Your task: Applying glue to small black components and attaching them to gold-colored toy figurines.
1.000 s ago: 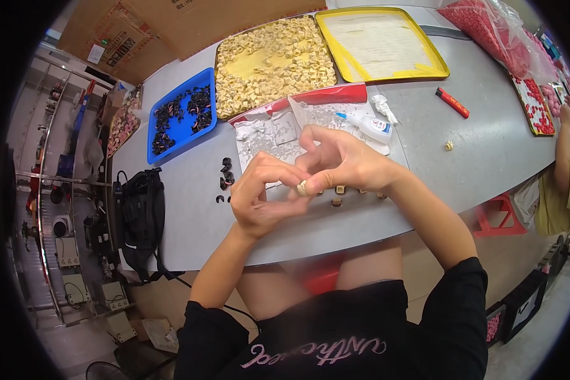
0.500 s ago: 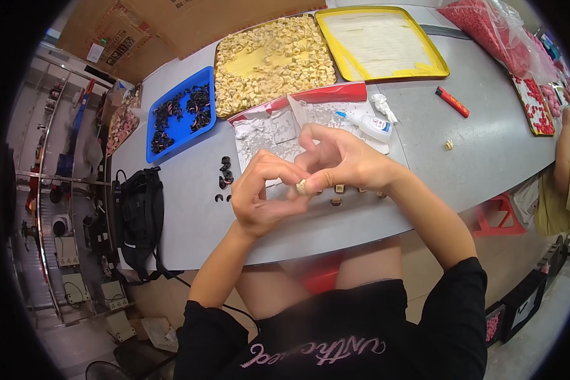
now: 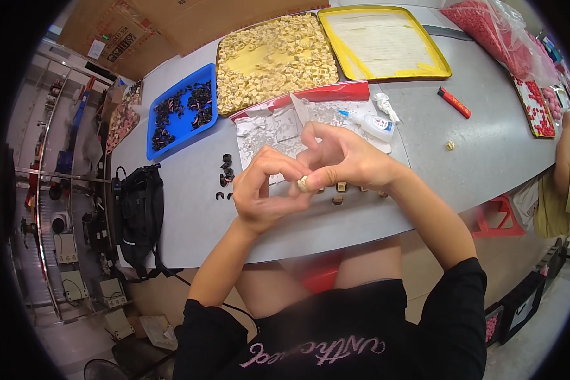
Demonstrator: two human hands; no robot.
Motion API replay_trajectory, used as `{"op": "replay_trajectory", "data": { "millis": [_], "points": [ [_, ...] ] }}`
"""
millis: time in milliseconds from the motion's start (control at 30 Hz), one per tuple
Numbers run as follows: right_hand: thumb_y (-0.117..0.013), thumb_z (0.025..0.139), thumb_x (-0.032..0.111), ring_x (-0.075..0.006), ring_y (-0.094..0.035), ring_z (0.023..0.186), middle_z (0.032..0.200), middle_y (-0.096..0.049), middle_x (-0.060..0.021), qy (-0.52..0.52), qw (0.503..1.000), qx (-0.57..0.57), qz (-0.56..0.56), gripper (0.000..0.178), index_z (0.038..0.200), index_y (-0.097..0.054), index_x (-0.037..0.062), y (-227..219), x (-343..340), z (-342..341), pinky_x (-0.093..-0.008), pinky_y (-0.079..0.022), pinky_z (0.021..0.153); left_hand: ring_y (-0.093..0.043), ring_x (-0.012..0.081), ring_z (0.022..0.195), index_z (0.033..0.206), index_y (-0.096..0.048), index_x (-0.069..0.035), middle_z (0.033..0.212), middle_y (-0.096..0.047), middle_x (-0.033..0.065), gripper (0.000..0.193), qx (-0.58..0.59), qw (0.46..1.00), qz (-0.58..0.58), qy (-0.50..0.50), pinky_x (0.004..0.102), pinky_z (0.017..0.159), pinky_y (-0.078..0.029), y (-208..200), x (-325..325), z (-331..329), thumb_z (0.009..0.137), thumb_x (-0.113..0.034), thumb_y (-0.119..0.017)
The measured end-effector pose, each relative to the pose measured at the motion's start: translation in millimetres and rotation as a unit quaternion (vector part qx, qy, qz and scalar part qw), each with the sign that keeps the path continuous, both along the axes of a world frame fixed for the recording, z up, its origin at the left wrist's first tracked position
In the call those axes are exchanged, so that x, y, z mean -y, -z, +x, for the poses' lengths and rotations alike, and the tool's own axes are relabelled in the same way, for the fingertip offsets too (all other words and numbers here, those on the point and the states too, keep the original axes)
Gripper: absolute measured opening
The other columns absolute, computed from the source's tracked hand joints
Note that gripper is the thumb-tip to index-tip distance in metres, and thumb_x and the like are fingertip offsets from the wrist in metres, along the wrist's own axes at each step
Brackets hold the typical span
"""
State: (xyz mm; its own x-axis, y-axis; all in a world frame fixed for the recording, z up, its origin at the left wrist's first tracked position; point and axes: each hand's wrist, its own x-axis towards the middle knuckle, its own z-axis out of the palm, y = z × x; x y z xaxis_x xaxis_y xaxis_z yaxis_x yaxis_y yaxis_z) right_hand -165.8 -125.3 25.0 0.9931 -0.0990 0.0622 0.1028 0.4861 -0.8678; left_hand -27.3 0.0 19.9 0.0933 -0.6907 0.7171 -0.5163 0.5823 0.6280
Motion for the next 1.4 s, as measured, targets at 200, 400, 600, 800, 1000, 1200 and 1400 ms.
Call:
{"op": "replay_trajectory", "data": {
  "millis": [200, 400, 600, 800, 1000, 1200, 1400],
  "points": [
    [-0.069, 0.082, 0.014, -0.0133, -0.061, 0.084, 0.089, -0.064, -0.0106, 0.069, 0.997, 0.003, -0.017, 0.035, 0.102, -0.042, 0.0065, -1, -4, 0, -0.0266, -0.046, 0.075, -0.054, 0.0108, 0.081, 0.089, -0.057, -0.001, 0.091, -0.060, 0.0056, 0.027, -0.204, 0.964, 0.137, 0.099, 0.0264, 0.076, -0.045, -1, 0, 3, 0.068, 0.005, -0.073],
    [-0.070, 0.080, 0.021, -0.0148, -0.053, 0.096, 0.098, -0.055, -0.0065, 0.197, 0.953, 0.087, -0.215, 0.034, 0.103, -0.053, 0.0030, -3, -2, 1, -0.0293, -0.042, 0.084, -0.056, 0.0156, 0.095, 0.096, -0.053, 0.002, 0.096, -0.058, 0.0089, 0.026, -0.410, 0.864, 0.195, 0.215, 0.0308, 0.086, -0.047, -3, 1, 8, 0.075, 0.004, -0.069],
    [-0.072, 0.076, 0.018, -0.0222, -0.049, 0.108, 0.110, -0.053, -0.0122, 0.177, 0.916, 0.149, -0.328, 0.028, 0.098, -0.065, 0.0023, -10, -6, 3, -0.0352, -0.039, 0.093, -0.055, 0.0136, 0.095, 0.103, -0.052, 0.003, 0.101, -0.055, 0.0075, 0.030, -0.435, 0.837, 0.235, 0.235, 0.0283, 0.084, -0.047, -3, -1, 7, 0.077, 0.003, -0.068],
    [-0.071, 0.074, 0.008, -0.0225, -0.053, 0.103, 0.106, -0.057, -0.0121, 0.181, 0.915, 0.137, -0.334, 0.019, 0.091, -0.066, 0.0016, -10, -4, 0, -0.0340, -0.043, 0.089, -0.055, 0.0127, 0.095, 0.111, -0.052, 0.004, 0.104, -0.055, 0.0068, 0.036, -0.462, 0.815, 0.248, 0.245, 0.0275, 0.084, -0.047, -2, -2, 6, 0.078, 0.002, -0.066],
    [-0.070, 0.075, 0.008, -0.0227, -0.055, 0.101, 0.101, -0.060, -0.0118, 0.203, 0.922, 0.130, -0.302, 0.017, 0.089, -0.065, 0.0000, -10, -4, 0, -0.0343, -0.044, 0.088, -0.054, 0.0122, 0.096, 0.111, -0.053, 0.004, 0.104, -0.056, 0.0064, 0.031, -0.470, 0.813, 0.257, 0.227, 0.0281, 0.086, -0.046, -1, -2, 6, 0.081, 0.000, -0.063],
    [-0.071, 0.073, 0.006, -0.0229, -0.056, 0.099, 0.101, -0.061, -0.0118, 0.209, 0.912, 0.125, -0.329, 0.019, 0.090, -0.066, 0.0003, -11, -4, 2, -0.0340, -0.044, 0.088, -0.054, 0.0120, 0.096, 0.111, -0.053, 0.003, 0.104, -0.055, 0.0058, 0.031, -0.462, 0.818, 0.270, 0.210, 0.0275, 0.085, -0.045, -1, -1, 8, 0.081, -0.002, -0.060],
    [-0.071, 0.070, 0.002, -0.0218, -0.059, 0.091, 0.094, -0.063, -0.0106, 0.259, 0.866, 0.121, -0.411, 0.020, 0.090, -0.066, 0.0012, -13, -6, 1, -0.0321, -0.045, 0.083, -0.054, 0.0117, 0.095, 0.112, -0.053, 0.001, 0.103, -0.056, 0.0047, 0.031, -0.449, 0.820, 0.295, 0.196, 0.0268, 0.085, -0.045, 0, 0, 8, 0.083, -0.009, -0.058]
  ]
}}
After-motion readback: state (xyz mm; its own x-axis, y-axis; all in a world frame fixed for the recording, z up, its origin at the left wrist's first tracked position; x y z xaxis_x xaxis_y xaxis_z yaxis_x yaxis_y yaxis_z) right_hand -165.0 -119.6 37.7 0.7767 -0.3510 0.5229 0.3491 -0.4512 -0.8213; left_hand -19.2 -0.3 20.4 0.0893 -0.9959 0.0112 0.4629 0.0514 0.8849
